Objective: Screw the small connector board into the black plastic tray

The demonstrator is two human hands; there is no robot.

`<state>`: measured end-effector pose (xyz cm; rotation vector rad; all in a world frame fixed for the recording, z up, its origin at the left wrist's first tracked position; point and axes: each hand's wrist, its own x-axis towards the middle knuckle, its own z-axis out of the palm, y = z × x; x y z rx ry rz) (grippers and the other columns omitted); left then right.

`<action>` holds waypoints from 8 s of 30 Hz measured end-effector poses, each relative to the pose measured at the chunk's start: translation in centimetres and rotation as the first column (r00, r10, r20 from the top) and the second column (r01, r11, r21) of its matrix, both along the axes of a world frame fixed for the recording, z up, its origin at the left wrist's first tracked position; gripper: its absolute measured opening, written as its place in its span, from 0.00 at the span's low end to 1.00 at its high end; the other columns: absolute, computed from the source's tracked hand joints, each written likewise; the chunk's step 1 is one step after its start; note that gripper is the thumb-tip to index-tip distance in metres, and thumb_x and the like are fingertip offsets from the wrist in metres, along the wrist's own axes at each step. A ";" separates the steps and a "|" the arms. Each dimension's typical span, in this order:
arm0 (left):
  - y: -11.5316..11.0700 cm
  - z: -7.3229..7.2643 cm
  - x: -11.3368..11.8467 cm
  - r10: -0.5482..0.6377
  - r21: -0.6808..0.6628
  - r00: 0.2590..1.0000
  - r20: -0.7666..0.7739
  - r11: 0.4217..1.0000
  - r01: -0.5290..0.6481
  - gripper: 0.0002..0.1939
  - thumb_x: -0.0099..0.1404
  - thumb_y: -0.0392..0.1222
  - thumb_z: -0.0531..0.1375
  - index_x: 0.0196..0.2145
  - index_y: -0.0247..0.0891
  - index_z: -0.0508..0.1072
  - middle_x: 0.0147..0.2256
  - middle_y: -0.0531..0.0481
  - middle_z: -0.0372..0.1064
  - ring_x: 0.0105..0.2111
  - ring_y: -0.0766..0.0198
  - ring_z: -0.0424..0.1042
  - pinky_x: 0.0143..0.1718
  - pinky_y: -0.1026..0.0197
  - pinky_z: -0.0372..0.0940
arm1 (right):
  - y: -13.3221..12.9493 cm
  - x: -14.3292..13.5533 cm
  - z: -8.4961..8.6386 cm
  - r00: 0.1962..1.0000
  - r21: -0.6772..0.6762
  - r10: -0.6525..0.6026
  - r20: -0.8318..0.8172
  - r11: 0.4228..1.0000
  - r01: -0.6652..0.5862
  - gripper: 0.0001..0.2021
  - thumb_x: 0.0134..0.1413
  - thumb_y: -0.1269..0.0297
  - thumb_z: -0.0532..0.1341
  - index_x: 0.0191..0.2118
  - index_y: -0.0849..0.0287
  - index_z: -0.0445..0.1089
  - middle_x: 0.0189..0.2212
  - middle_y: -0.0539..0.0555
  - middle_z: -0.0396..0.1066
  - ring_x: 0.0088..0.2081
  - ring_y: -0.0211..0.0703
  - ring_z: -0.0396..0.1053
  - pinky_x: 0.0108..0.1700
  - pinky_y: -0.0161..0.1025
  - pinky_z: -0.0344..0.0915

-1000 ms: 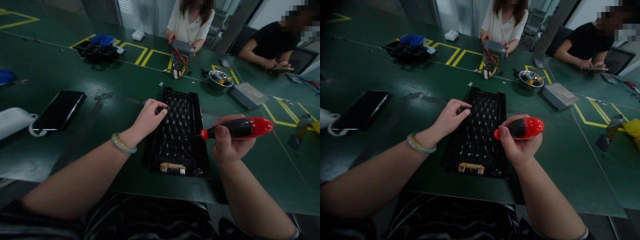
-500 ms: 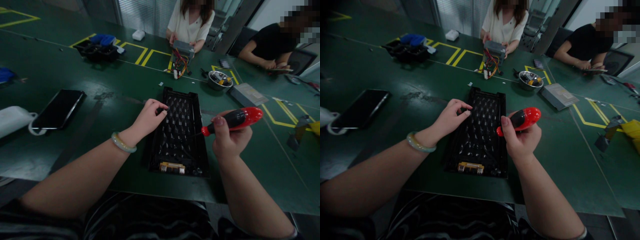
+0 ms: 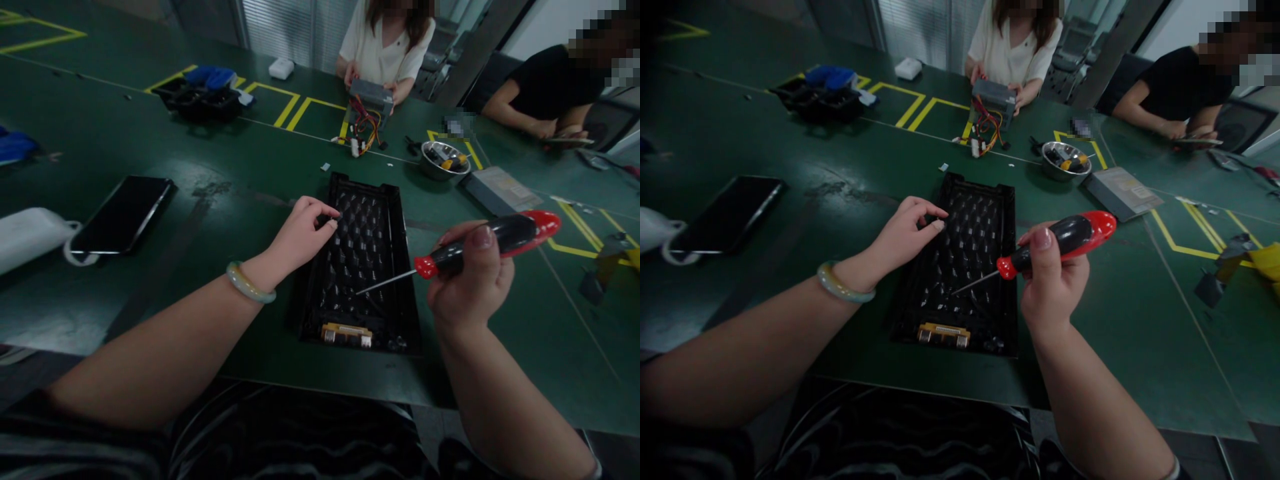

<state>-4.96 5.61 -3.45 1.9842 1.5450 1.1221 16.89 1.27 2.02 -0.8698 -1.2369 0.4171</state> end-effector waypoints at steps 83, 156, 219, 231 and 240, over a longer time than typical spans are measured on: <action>-3.9 5.8 -1.2 -0.820 -0.421 0.493 -0.290 0.572 0.704 0.19 0.68 0.40 0.56 0.23 0.47 0.82 0.34 0.53 0.76 0.45 0.60 0.64 0.49 0.56 0.44 | -1.8 -1.4 -1.1 0.935 -0.054 0.350 0.055 0.936 -0.347 0.13 0.56 0.53 0.65 0.29 0.57 0.74 0.24 0.49 0.66 0.23 0.36 0.62 0.21 0.36 0.53; -3.9 5.3 -1.6 -0.810 -0.348 0.477 -0.342 0.580 0.736 0.13 0.64 0.46 0.59 0.26 0.43 0.81 0.33 0.52 0.78 0.41 0.60 0.67 0.50 0.56 0.48 | -4.0 -1.1 0.8 0.812 -0.114 0.542 0.215 0.840 -0.530 0.12 0.53 0.58 0.67 0.39 0.55 0.67 0.28 0.51 0.70 0.26 0.41 0.69 0.25 0.39 0.67; -2.4 6.3 -14.5 0.569 -0.094 0.666 -0.482 0.723 -0.685 0.40 0.65 0.53 0.58 0.67 0.27 0.54 0.65 0.29 0.54 0.65 0.41 0.53 0.65 0.46 0.49 | 0.2 1.0 -0.5 0.811 -0.160 0.433 -0.395 0.836 -0.524 0.13 0.48 0.60 0.73 0.36 0.57 0.71 0.30 0.51 0.70 0.34 0.37 0.70 0.27 0.26 0.64; -3.6 1.7 -22.2 0.641 -0.132 0.445 -0.625 0.476 -0.870 0.42 0.61 0.61 0.58 0.63 0.29 0.58 0.58 0.26 0.64 0.58 0.33 0.63 0.55 0.39 0.59 | 1.0 1.4 0.0 0.842 -0.165 0.311 -0.441 0.894 -0.416 0.16 0.49 0.55 0.72 0.35 0.58 0.68 0.25 0.49 0.71 0.22 0.32 0.61 0.19 0.26 0.52; -3.3 2.4 -21.3 0.577 -0.133 0.515 -0.634 0.575 -0.807 0.43 0.58 0.63 0.61 0.62 0.34 0.61 0.55 0.34 0.69 0.56 0.42 0.67 0.52 0.51 0.64 | 0.9 1.4 -0.5 0.864 -0.203 0.326 -0.384 0.883 -0.423 0.15 0.51 0.55 0.71 0.36 0.57 0.68 0.26 0.48 0.71 0.24 0.32 0.64 0.21 0.28 0.54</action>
